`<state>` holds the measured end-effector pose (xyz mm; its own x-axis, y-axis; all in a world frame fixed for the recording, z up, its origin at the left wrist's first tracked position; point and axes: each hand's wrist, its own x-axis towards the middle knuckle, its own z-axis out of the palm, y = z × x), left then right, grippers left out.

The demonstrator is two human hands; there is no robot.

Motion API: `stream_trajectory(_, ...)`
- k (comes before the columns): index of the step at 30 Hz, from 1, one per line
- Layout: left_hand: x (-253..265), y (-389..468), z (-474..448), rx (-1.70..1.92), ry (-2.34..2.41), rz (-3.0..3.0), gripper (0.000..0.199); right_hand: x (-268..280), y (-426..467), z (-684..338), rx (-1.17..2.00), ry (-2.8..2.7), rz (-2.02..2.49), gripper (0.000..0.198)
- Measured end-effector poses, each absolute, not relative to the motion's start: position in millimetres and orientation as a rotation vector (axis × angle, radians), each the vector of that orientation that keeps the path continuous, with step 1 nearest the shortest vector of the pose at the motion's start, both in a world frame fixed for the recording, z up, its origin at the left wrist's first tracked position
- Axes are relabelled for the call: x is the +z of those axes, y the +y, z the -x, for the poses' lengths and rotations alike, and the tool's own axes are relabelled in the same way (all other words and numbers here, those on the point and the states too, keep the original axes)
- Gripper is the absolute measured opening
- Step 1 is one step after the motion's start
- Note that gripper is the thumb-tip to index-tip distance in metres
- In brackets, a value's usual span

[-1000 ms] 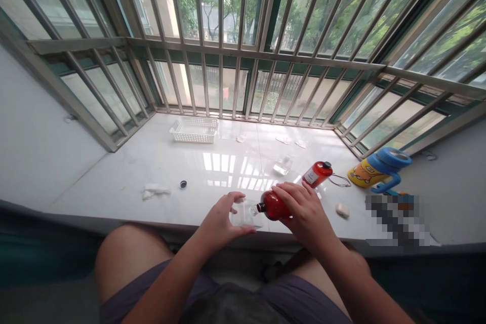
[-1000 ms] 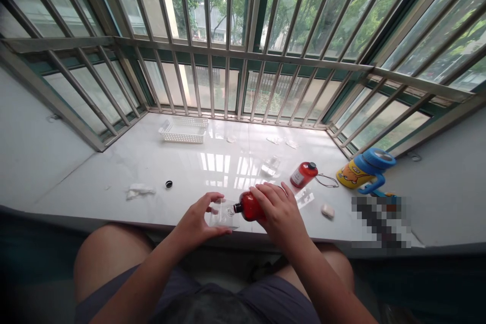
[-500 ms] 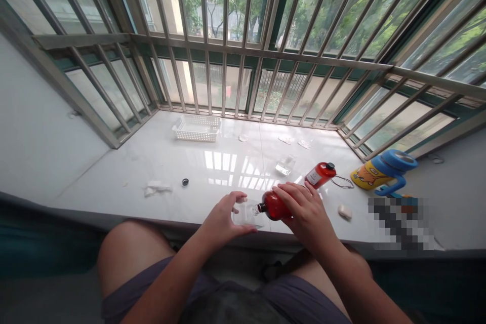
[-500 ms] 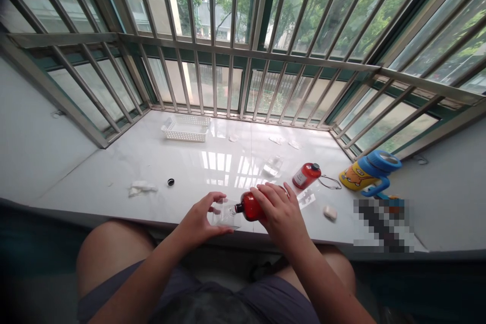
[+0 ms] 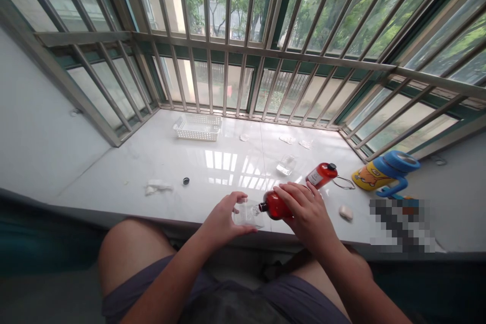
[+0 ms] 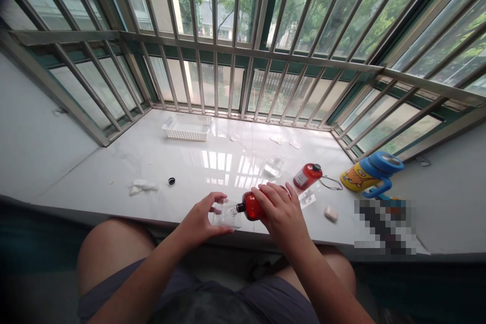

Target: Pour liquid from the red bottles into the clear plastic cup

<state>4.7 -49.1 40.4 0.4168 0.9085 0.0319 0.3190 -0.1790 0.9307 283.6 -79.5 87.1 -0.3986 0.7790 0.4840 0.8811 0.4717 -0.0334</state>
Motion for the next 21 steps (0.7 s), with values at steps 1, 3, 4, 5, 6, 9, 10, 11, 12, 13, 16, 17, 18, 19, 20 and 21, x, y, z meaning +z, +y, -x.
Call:
stream_trajectory(1, 40.5, -48.9, -4.7, 0.770, 1.074, -1.718, 0.080, 87.1, -79.6, -283.6, -0.319, -2.289, 1.386, 0.058)
stream_trajectory(3, 40.8, -48.7, -4.9, 0.767, 1.070, -1.715, 0.080, 87.0, -79.6, -283.5, -0.321, -2.293, 1.393, 0.059)
stream_trajectory(4, 41.0, -48.7, -4.9, 0.767, 1.068, -1.713, 0.080, 86.9, -79.7, -283.4, -0.319, -2.296, 1.395, 0.060)
stream_trajectory(5, 41.0, -48.7, -4.9, 0.767, 1.065, -1.711, 0.080, 86.8, -79.7, -283.3, -0.316, -2.297, 1.395, 0.060)
stream_trajectory(6, 41.1, -48.7, -4.9, 0.766, 1.063, -1.710, 0.080, 86.7, -79.7, -283.3, -0.313, -2.299, 1.395, 0.060)
stream_trajectory(9, 40.6, -48.8, -4.6, 0.757, 1.066, -1.708, 0.080, 86.3, -79.5, -283.5, -0.322, -2.301, 1.390, 0.061)
stream_trajectory(10, 40.2, -48.9, -4.5, 0.756, 1.068, -1.707, 0.080, 86.2, -79.3, -283.5, -0.329, -2.302, 1.389, 0.061)
stream_trajectory(11, 39.8, -48.9, -4.5, 0.756, 1.069, -1.707, 0.080, 86.3, -79.2, -283.6, -0.334, -2.304, 1.388, 0.061)
stream_trajectory(12, 39.4, -48.9, -4.4, 0.757, 1.070, -1.707, 0.080, 86.4, -79.1, -283.5, -0.336, -2.303, 1.387, 0.061)
stream_trajectory(13, 39.1, -48.9, -4.4, 0.757, 1.071, -1.708, 0.080, 86.7, -79.0, -283.5, -0.337, -2.303, 1.386, 0.060)
stream_trajectory(16, 38.4, -48.9, -4.3, 0.757, 1.078, -1.709, 0.080, 88.0, -79.1, -283.0, -0.335, -2.301, 1.386, 0.058)
stream_trajectory(17, 38.3, -48.9, -4.2, 0.757, 1.080, -1.708, 0.079, 88.3, -79.2, -282.8, -0.337, -2.300, 1.386, 0.058)
stream_trajectory(18, 38.2, -48.9, -4.2, 0.756, 1.081, -1.708, 0.079, 88.5, -79.3, -282.7, -0.339, -2.300, 1.384, 0.057)
stream_trajectory(19, 38.1, -48.9, -4.1, 0.755, 1.082, -1.708, 0.079, 88.6, -79.3, -282.6, -0.341, -2.300, 1.383, 0.056)
stream_trajectory(20, 38.0, -49.0, -4.1, 0.754, 1.082, -1.708, 0.079, 88.6, -79.4, -282.5, -0.344, -2.300, 1.382, 0.056)
stream_trajectory(21, 37.9, -49.1, -4.0, 0.753, 1.081, -1.710, 0.079, 88.4, -79.4, -282.5, -0.346, -2.300, 1.381, 0.056)
